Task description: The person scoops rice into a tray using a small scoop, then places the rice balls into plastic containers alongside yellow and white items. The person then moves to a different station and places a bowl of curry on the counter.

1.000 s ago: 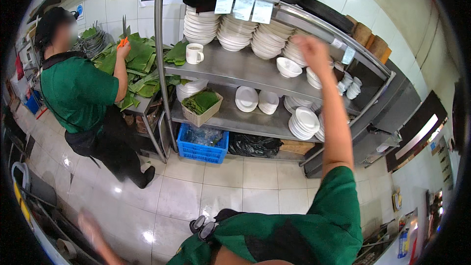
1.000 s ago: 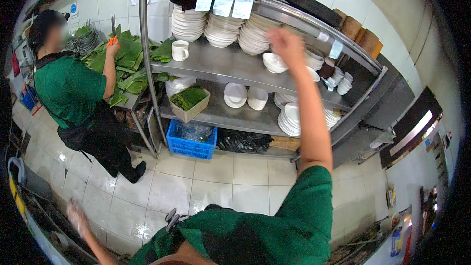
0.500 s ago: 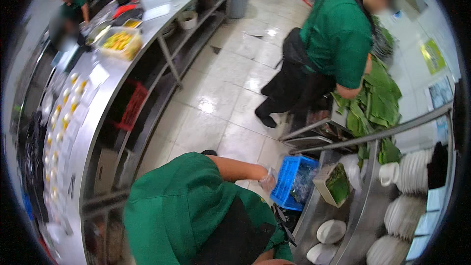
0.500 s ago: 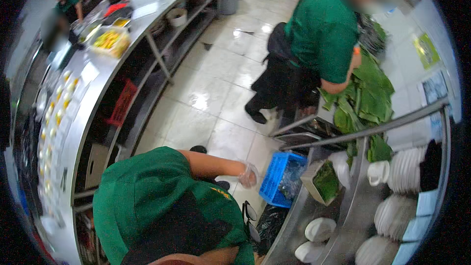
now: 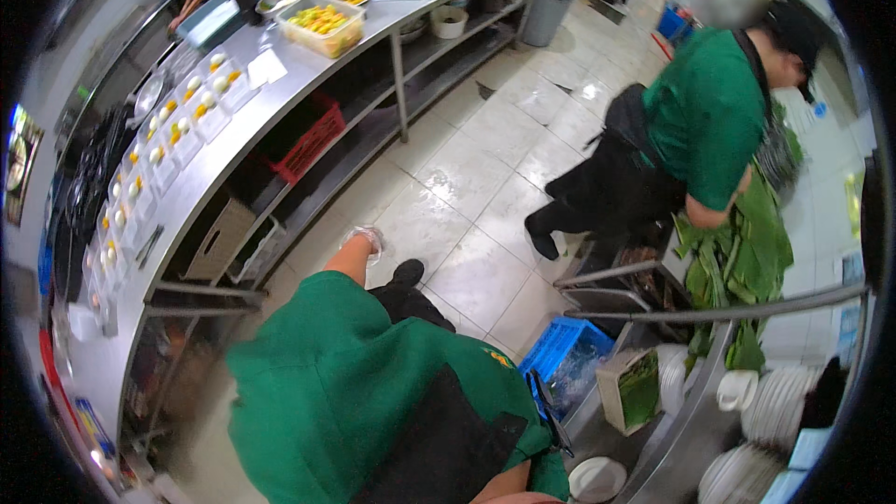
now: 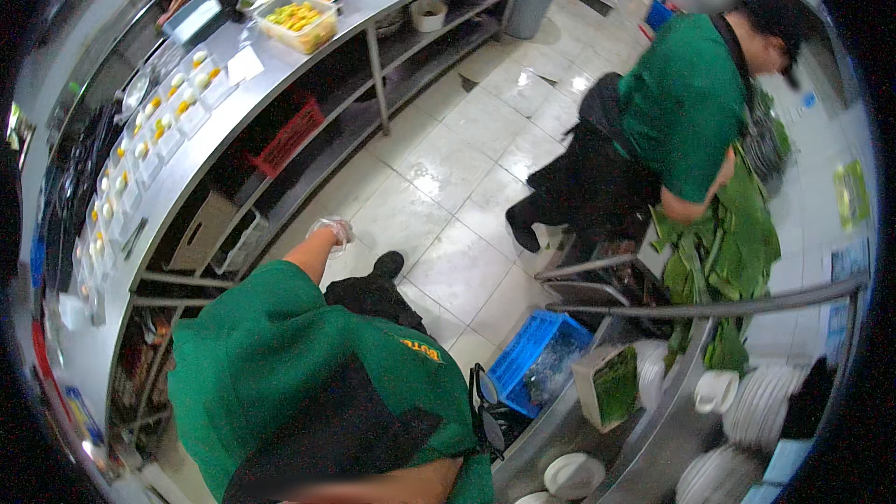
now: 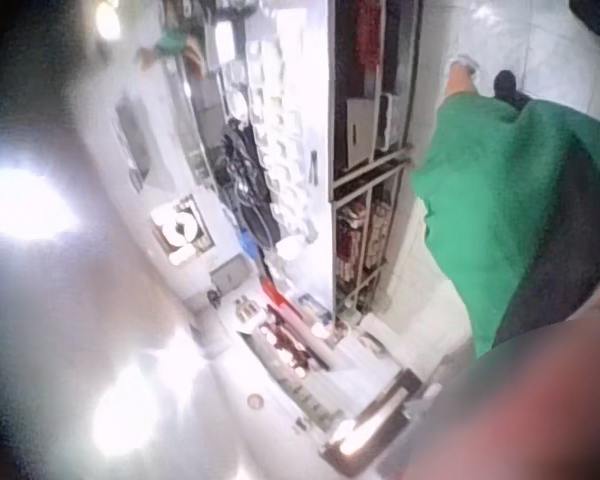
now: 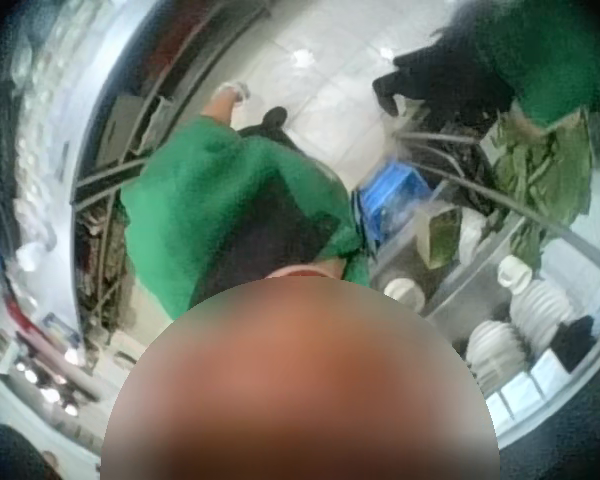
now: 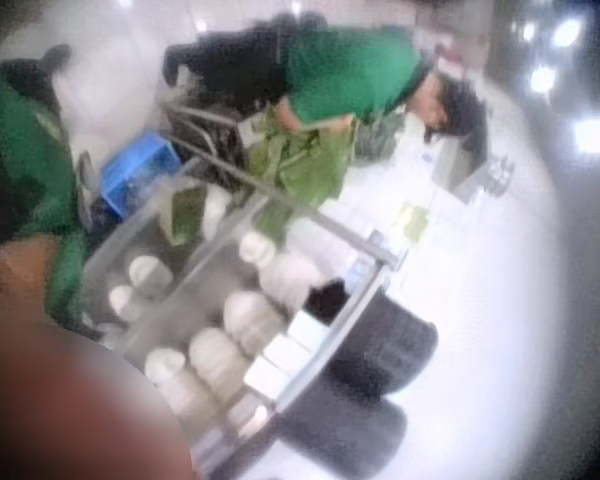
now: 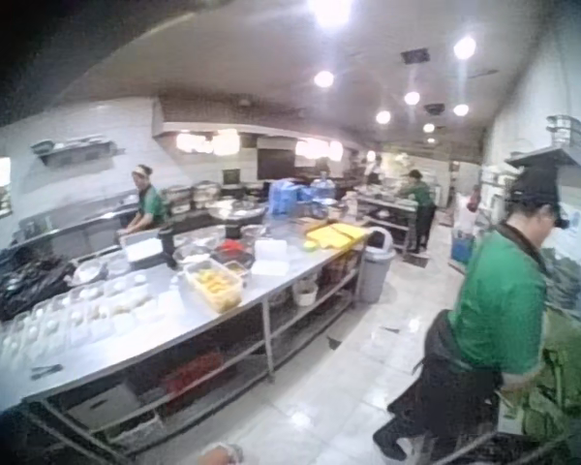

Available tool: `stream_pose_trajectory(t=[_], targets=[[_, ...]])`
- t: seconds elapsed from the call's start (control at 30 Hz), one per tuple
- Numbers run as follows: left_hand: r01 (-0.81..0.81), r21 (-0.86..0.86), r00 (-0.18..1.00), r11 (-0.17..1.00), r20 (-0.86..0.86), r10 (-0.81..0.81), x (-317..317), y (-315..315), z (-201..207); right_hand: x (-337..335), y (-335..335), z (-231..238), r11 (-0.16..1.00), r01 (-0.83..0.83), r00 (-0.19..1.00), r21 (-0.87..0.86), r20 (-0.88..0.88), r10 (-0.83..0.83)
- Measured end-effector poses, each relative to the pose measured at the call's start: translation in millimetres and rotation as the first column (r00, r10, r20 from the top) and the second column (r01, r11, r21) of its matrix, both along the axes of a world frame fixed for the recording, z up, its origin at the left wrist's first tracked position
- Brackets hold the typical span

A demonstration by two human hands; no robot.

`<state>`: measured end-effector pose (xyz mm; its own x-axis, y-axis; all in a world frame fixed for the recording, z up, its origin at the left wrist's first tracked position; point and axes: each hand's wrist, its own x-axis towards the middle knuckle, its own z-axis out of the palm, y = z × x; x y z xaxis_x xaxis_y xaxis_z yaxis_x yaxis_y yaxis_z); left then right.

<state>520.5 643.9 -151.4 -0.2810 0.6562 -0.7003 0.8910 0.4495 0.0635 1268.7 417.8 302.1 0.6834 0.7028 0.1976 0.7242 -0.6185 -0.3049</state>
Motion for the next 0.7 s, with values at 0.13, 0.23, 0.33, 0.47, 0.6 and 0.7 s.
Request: stream_pose_trajectory(t=[0.13,0.23,0.33,0.47,0.6,0.7], targets=[[-0.055,-0.251,0.993,0.966,0.089,0.08,-40,-34,-20,-31,68,10,0.992,-0.126,0.992,-0.012,0.003,0.126],[-0.155,-0.275,0.969,0.949,0.143,0.2,-79,-33,-24,-73,127,17,0.982,-0.191,0.982,-0.006,-0.004,0.191],[-0.132,-0.194,0.967,0.972,0.19,0.169,-127,-4,-22,-130,196,28,0.96,-0.28,0.96,0.005,-0.02,0.281],[0.073,0.045,0.98,0.996,0.184,-0.08,-177,89,-7,-198,269,40,0.918,-0.394,0.913,0.034,-0.096,0.396],[0.083,0.223,0.953,0.971,0.267,-0.143,-177,222,37,-238,301,14,0.926,-0.377,0.875,0.029,-0.316,0.367],[0.347,0.372,0.84,0.861,0.284,-0.462,-152,333,83,-273,335,-85,0.901,-0.378,0.83,-0.213,-0.51,0.228]])
